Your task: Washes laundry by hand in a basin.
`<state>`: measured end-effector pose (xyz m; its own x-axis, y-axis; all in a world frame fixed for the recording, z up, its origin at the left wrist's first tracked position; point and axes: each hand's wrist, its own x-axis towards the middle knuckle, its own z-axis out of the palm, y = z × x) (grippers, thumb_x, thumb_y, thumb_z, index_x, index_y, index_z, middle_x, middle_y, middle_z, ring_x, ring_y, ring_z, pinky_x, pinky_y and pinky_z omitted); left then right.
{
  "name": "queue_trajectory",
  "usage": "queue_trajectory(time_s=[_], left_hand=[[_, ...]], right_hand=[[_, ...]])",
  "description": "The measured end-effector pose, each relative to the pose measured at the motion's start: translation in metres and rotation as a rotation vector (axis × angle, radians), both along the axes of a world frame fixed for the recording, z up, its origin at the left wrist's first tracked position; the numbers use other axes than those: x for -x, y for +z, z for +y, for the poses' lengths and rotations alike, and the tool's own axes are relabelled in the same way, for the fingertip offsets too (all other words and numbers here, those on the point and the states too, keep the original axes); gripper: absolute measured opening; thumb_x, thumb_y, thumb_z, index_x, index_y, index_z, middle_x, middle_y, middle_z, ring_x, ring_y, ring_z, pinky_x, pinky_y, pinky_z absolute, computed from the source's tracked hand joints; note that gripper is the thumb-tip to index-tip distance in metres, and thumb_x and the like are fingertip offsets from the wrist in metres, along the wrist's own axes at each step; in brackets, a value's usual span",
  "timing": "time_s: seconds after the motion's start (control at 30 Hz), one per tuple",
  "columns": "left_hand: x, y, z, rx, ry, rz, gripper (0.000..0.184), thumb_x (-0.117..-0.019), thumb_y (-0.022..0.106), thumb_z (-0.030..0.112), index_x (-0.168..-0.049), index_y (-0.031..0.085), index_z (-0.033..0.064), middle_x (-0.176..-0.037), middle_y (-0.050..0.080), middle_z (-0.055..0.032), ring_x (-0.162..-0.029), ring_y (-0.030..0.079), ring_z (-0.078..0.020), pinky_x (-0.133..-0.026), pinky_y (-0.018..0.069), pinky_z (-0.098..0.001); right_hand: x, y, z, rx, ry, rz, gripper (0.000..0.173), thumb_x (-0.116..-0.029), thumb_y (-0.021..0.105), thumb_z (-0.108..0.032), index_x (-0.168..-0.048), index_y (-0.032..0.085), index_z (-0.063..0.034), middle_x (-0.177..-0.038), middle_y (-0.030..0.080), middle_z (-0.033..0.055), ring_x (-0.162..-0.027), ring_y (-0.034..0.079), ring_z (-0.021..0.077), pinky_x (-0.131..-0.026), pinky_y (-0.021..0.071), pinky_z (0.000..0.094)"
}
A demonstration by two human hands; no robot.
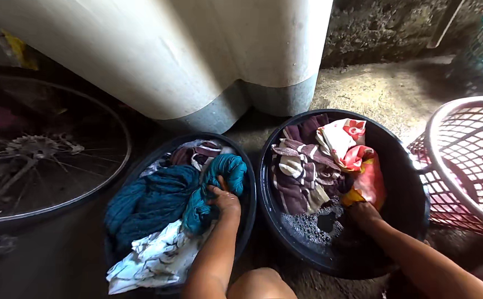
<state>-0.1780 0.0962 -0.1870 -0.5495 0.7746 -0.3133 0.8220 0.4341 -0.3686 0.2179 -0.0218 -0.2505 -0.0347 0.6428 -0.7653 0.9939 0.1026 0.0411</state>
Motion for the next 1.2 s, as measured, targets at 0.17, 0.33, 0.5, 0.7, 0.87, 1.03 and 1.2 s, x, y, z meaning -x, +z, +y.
queue_trajectory(time_s=[0.17,0.33,0.5,0.7,0.87,1.03,1.2], left_hand=[[0.007,-0.001,0.027,-0.019,0.052,-0.052,0.071,-0.0928,0.061,0.001,-0.158,0.032,0.0,-0.169,0.0,-0.0281,-0.137,0.038,-0.0598,-0.099,0.046,-0.0661],[0.01,-0.002,0.044,-0.079,0.152,-0.115,0.104,-0.0877,0.071,0.013,-0.166,0.002,0.0107,-0.167,-0.004,-0.032,-0.132,0.046,-0.0562,-0.099,0.0466,-0.064],[0.018,0.012,0.038,-0.047,0.086,-0.147,0.106,-0.0855,0.073,0.015,-0.165,0.003,0.0093,-0.166,0.002,-0.0324,-0.131,0.048,-0.056,-0.097,0.0463,-0.0679],[0.019,0.049,0.024,0.279,-0.187,-0.125,0.082,-0.0819,0.082,0.036,-0.146,0.05,-0.005,-0.17,-0.012,-0.0224,-0.15,0.012,-0.0586,-0.102,0.0456,-0.0698],[-0.039,0.134,-0.004,0.516,-0.611,-0.36,0.069,-0.0992,0.067,0.038,-0.151,0.045,-0.0006,-0.153,0.043,-0.0323,-0.142,0.042,-0.0476,-0.114,0.034,-0.0663],[-0.119,0.162,-0.069,0.473,-1.037,-0.801,0.095,-0.0775,0.091,0.024,-0.157,0.04,0.0096,-0.161,0.036,-0.0243,-0.147,0.038,-0.0415,-0.12,0.031,-0.0603],[-0.147,0.201,-0.106,0.11,-0.793,-0.901,0.041,-0.1025,0.062,0.032,-0.122,0.068,-0.0035,-0.124,0.067,-0.0252,-0.123,0.062,-0.0389,-0.11,0.0436,-0.0569]], right_hand=[[-0.013,0.003,0.021,-0.06,-0.006,-0.08,0.028,-0.1004,0.052,-0.005,-0.121,0.068,0.0036,-0.126,0.066,0.0257,-0.119,0.062,0.044,-0.1,0.0476,0.0621],[0.0,0.007,0.022,-0.063,-0.194,-0.107,0.033,-0.1025,0.052,-0.014,-0.125,0.065,0.0056,-0.129,0.064,0.0288,-0.121,0.06,0.0493,-0.099,0.0471,0.0681],[0.032,0.029,-0.01,0.161,-0.12,-0.012,0.031,-0.0992,0.056,-0.014,-0.122,0.067,0.0041,-0.13,0.064,0.0277,-0.122,0.06,0.0492,-0.096,0.047,0.0696],[0.083,0.08,-0.031,0.147,-0.026,0.352,0.029,-0.1005,0.059,-0.021,-0.12,0.068,-0.0017,-0.124,0.067,0.0259,-0.119,0.063,0.0465,-0.092,0.0484,0.0704],[0.088,0.143,-0.026,-0.14,-0.107,0.854,0.026,-0.0992,0.06,-0.018,-0.106,0.072,0.0039,-0.105,0.07,0.0254,-0.105,0.067,0.0422,-0.092,0.0492,0.0647],[0.074,0.226,-0.028,-0.458,-0.162,1.089,0.022,-0.0966,0.06,-0.012,-0.098,0.072,0.0058,-0.094,0.07,0.0202,-0.089,0.067,0.0299,-0.085,0.0531,0.0498],[0.047,0.287,-0.036,-0.821,-0.409,1.094,0.028,-0.0974,0.068,-0.018,-0.119,0.071,0.0,-0.081,0.067,0.0117,-0.071,0.061,0.0197,-0.074,0.0537,0.0408]])
